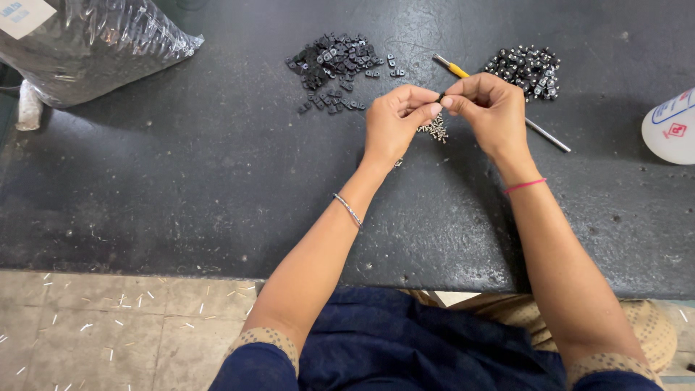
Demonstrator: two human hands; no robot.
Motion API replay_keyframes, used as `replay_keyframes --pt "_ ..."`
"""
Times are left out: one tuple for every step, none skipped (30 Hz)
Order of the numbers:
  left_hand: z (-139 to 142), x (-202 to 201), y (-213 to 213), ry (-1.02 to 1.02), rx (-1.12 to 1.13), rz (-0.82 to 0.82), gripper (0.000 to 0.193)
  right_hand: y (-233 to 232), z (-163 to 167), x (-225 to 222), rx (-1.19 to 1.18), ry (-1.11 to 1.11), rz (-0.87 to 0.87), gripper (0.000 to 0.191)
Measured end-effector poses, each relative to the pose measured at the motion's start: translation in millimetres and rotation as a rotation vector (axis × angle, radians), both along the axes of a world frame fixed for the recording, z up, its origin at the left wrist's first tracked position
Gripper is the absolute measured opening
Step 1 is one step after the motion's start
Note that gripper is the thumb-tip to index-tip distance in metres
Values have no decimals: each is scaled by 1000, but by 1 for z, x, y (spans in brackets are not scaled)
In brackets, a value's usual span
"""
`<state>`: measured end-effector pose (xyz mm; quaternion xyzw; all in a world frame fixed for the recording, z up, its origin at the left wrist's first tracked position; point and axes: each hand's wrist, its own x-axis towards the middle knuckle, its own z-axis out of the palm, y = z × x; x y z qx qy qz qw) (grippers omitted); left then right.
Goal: The person sits at a workbench assembling small black plastic buckle components. They pick up a buckle part, insert small metal screws or pins into it by hand, occasionally use a yellow-handled screwdriver-like tool to tighten or seat a screw, and set finished pieces aside while drawing new parts from piles on the bench.
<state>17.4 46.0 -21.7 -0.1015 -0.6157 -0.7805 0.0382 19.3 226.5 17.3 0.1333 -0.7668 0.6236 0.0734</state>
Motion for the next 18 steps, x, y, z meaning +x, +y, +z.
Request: replay_keyframes --pt "0 0 0 12 -23 6 15 0 0 0 -27 3 20 13" --pt "0 0 0 24 -47 11 14 0 -1 0 -55 5 40 14" --pt "0 1 0 36 -70 17 13 1 -2 -1 -63 -17 53 13" --pt "0 1 -1 34 -87 17 12 2 -2 -2 -72 -40 66 12" --pt "0 2 -1 34 -104 15 11 3 -3 -3 -81 -62 78 13" --pt "1 2 -1 33 -120 14 10 5 -4 -4 -64 -54 89 11" --pt "1 3 0 42 -116 4 9 6 -5 -5 -49 -48 100 10" --pt "2 4 0 52 -113 -6 8 7 -6 -5 -33 -41 111 9" --pt "3 5 1 63 -108 -17 7 7 -8 -7 -34 -23 121 9" --pt "5 6 1 63 -120 -12 7 6 -10 -7 -35 -7 131 9" --pt "7 8 1 62 -133 -8 7 7 -12 -7 -36 10 140 10" --pt "10 9 1 64 -145 -4 8 8 -13 -8 -23 11 125 11" --pt "14 9 -1 74 -168 -8 10 7 -14 -9 -9 11 109 11" --pt "18 8 -3 82 -192 -12 12 7 -16 -9 3 9 94 11" --pt "23 9 -7 89 -217 -15 14 10 -17 -9 -4 23 60 11" --pt "28 8 -12 152 -309 74 19 15 -16 -12 -10 40 28 12" --pt "34 6 -19 213 -400 163 23 19 -15 -15 -17 57 -6 12" --pt "37 8 -28 267 -491 250 28 27 -13 -19 -23 110 -84 12"
